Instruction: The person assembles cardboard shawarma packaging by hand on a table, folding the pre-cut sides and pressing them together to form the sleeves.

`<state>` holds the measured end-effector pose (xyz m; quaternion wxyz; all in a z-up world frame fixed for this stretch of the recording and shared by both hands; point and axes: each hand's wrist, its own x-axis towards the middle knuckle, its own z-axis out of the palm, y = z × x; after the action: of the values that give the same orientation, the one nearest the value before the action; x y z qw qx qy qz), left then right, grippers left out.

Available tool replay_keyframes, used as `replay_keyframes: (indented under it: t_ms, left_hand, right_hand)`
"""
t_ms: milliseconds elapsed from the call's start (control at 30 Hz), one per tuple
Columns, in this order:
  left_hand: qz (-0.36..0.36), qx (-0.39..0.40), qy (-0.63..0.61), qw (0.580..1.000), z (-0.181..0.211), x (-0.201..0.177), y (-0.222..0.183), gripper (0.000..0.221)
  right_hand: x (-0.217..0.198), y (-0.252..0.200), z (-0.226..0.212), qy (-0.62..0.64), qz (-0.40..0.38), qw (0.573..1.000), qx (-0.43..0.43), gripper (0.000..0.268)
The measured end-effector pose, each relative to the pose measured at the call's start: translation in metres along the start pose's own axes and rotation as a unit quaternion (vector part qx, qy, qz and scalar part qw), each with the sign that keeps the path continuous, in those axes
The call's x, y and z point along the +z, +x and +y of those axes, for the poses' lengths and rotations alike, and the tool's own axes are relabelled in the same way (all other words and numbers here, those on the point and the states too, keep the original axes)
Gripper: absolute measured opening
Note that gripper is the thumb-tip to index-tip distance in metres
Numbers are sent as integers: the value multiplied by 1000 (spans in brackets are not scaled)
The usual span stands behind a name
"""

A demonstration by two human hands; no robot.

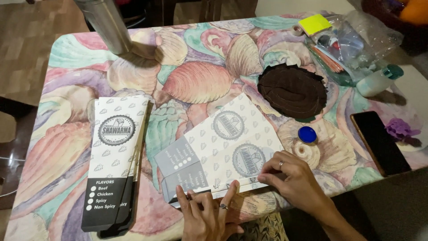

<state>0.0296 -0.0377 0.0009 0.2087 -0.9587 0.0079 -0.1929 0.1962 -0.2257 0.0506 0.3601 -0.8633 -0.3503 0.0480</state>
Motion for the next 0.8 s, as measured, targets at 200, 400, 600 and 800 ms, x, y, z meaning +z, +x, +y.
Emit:
replay_keyframes:
  t_ms: [200, 400, 600, 800]
  left_hand:
    - [17, -2, 6, 1000, -4, -5, 2, 119]
    - [43, -1, 27, 999, -6, 0, 1, 108]
    - [28, 10, 25, 999, -7, -2, -1, 109]
    - [53, 14, 31, 998, -10, -2, 0, 104]
  right_hand:
    - [2, 3, 1, -35, -13, 999, 37, 16]
    - [8, -11, 21, -94, 2, 993, 75, 24]
    - [9, -14, 38, -75, 72, 994, -44, 20]
    - [7, -21, 36, -89, 153, 981, -81, 19]
